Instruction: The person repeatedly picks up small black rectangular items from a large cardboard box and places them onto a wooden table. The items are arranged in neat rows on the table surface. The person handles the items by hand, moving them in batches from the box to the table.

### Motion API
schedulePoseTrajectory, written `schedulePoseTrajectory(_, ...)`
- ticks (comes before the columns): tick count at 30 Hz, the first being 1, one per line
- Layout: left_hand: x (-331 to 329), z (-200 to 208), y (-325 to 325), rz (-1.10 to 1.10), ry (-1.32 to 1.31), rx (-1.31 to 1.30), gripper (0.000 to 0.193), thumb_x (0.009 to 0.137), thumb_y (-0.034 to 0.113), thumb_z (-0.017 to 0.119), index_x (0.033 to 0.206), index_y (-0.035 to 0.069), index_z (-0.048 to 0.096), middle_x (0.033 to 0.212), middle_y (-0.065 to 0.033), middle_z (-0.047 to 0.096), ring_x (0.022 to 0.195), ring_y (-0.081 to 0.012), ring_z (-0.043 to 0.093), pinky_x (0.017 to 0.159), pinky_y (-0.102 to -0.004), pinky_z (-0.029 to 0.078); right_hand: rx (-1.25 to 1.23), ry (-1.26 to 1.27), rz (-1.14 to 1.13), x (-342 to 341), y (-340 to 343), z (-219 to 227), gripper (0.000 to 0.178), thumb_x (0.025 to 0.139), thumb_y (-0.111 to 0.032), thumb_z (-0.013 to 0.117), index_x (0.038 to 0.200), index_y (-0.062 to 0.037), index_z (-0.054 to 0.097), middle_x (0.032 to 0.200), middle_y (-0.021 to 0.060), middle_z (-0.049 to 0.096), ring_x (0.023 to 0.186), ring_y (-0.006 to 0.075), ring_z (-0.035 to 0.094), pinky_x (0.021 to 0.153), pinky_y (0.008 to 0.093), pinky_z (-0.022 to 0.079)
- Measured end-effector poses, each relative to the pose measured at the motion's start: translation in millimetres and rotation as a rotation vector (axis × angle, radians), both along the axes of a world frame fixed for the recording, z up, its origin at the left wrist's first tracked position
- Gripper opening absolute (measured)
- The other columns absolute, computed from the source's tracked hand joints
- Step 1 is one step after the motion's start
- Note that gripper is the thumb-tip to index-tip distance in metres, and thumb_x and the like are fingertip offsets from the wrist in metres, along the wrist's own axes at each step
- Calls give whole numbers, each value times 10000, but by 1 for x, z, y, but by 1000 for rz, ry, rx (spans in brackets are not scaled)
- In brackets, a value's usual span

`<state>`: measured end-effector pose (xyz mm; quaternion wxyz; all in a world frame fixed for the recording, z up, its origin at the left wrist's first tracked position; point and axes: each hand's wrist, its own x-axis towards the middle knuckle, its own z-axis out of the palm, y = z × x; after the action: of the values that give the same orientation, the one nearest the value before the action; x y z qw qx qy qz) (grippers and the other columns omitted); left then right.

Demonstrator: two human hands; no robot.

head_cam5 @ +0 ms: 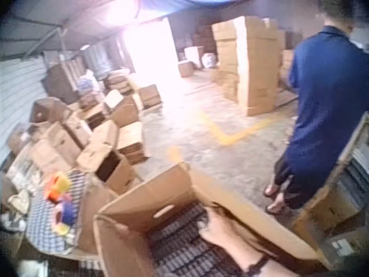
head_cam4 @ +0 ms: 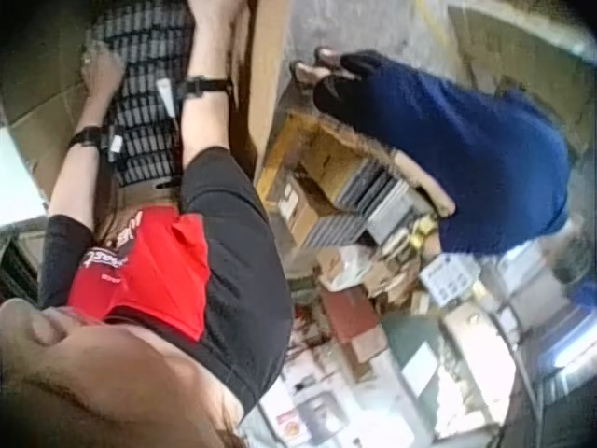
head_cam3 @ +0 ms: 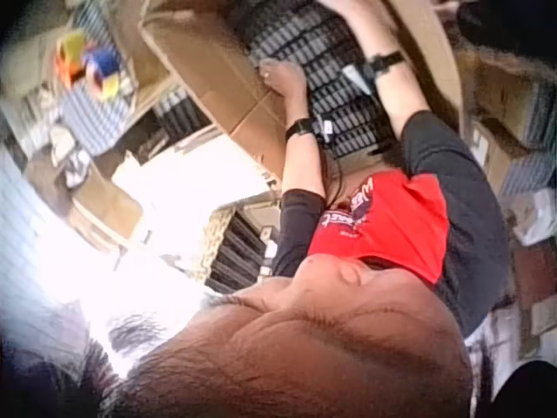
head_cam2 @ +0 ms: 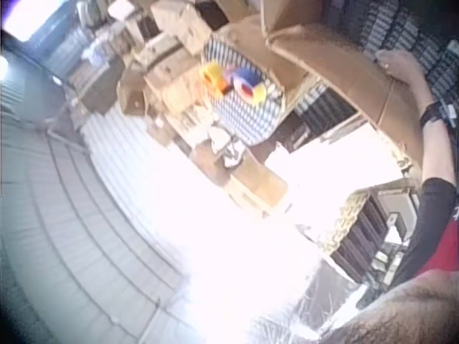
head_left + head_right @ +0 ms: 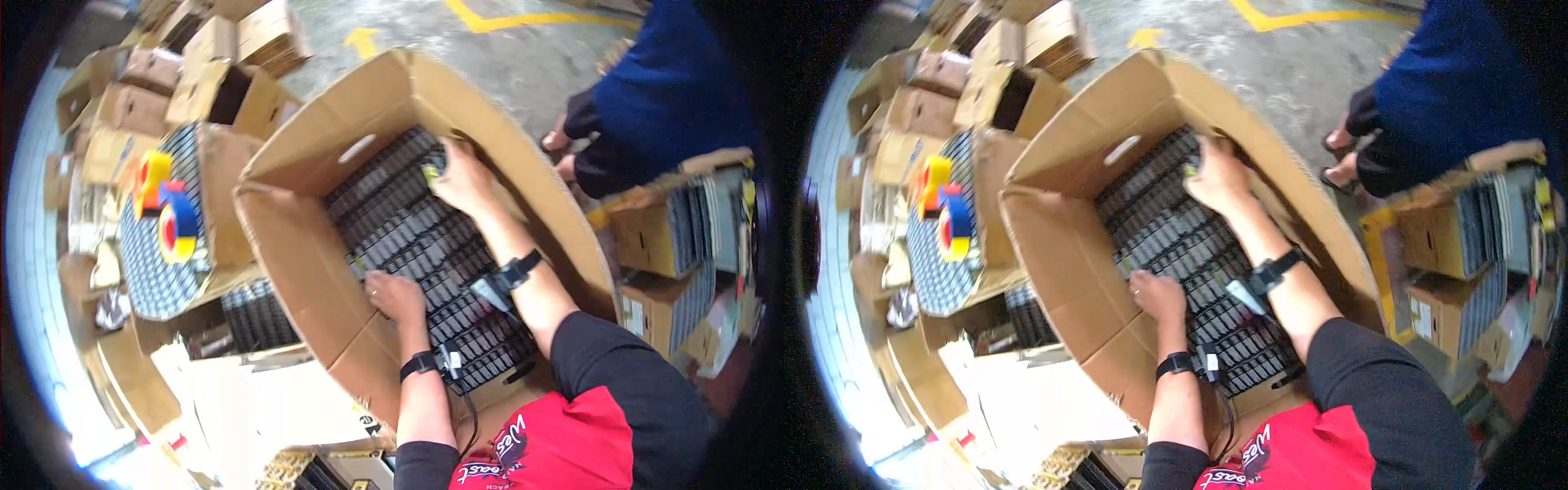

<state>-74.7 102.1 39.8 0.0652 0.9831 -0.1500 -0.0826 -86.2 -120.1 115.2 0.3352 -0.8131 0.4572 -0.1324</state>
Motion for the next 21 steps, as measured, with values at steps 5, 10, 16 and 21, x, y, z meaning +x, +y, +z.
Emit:
schedulePoseTrajectory(5,-7,-1,0,-12,-50,-81,475,767,81,526,1177,-141,435,1283,-261,406,1172,-394,404,986,-460,341,181,128,230,-11,41,-76,682,716,-221,630,1311,-19,365,1157,272,501,1037,420,538,894,441,446)
schedulePoseTrajectory(10,-8,0,2,15,16,-113,511,784,84,520,1221,-147,389,1318,-260,352,1215,-391,352,1007,-465,307,245,-28,122,-11,60,-94,694,718,-228,701,1292,1,386,1198,257,497,1075,401,512,897,422,439)
schedulePoseTrajectory(16,-11,0,-1,-3,-12,-108,533,781,90,527,1234,-145,371,1321,-261,349,1214,-404,350,1010,-471,299,135,-261,191,-33,63,-138,705,673,-245,772,1248,3,449,1158,219,539,1091,367,502,922,415,410)
schedulePoseTrajectory(21,-10,0,-1,36,46,-106,599,788,118,552,1297,-105,326,1347,-261,328,1239,-407,329,1041,-481,256,231,-280,171,-30,61,-140,654,655,-229,781,1205,-12,500,1136,210,538,1082,357,494,938,404,396)
